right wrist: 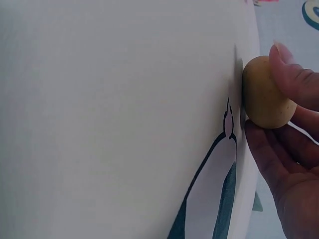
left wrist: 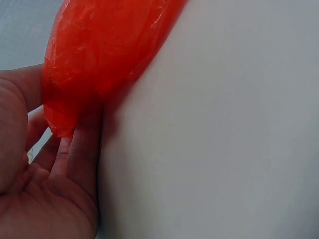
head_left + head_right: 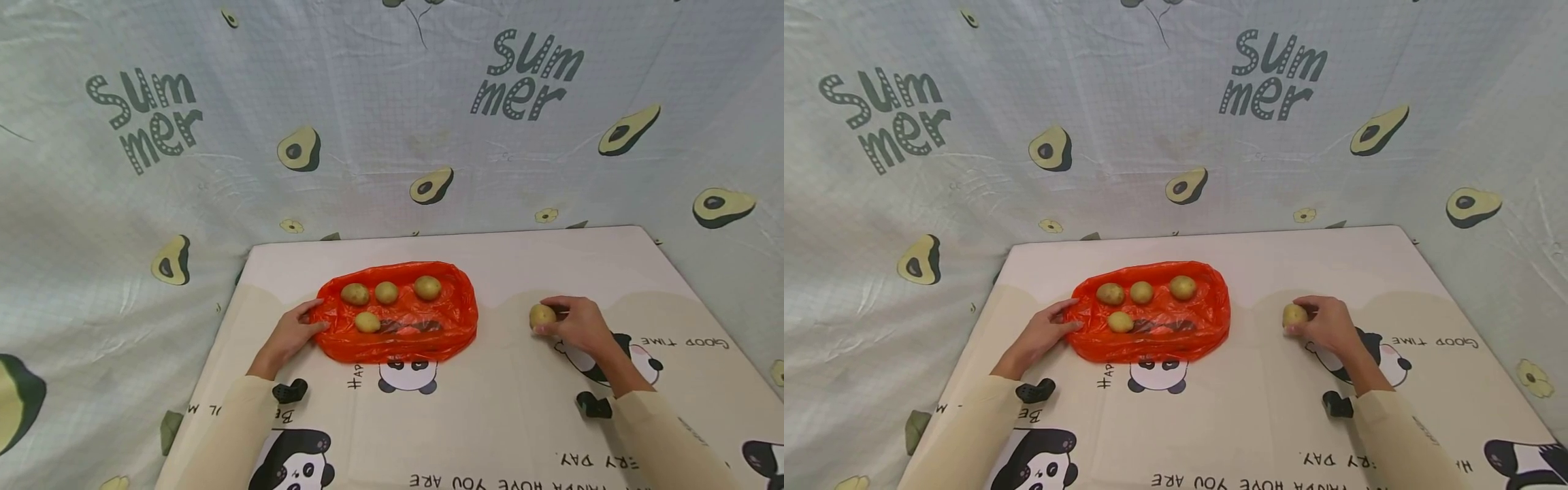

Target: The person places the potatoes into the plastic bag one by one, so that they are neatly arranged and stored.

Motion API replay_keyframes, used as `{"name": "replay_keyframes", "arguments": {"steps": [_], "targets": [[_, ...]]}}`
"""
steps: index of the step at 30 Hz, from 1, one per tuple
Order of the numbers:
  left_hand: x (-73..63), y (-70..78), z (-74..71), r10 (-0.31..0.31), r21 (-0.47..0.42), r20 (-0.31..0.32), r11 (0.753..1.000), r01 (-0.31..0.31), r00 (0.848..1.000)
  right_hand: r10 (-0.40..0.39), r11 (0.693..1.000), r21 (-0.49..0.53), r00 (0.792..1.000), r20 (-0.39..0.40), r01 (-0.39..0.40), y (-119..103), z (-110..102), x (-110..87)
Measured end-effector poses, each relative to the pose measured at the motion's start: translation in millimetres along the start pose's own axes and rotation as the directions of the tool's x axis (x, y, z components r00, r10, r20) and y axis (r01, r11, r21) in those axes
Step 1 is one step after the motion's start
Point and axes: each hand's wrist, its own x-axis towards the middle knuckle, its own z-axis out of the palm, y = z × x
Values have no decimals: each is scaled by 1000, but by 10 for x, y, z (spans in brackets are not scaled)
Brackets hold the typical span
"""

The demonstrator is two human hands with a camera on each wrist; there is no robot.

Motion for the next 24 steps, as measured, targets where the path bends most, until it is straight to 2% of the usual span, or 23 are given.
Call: {"name": "replay_keyframes", "arguments": {"steps": [10, 15, 24], "targets": [[16, 45, 17, -4, -8, -3, 1000, 4, 1000, -12, 1000, -18, 1000, 19, 13, -11, -46, 30], [25, 90, 5, -1, 1, -6, 1000, 1, 1000, -15, 1000, 8, 999, 36, 14, -13, -40, 36], [-8, 49, 6, -17, 8, -8, 1000, 17, 1000, -70, 997, 32, 996, 49, 68, -69, 33, 74]]}}
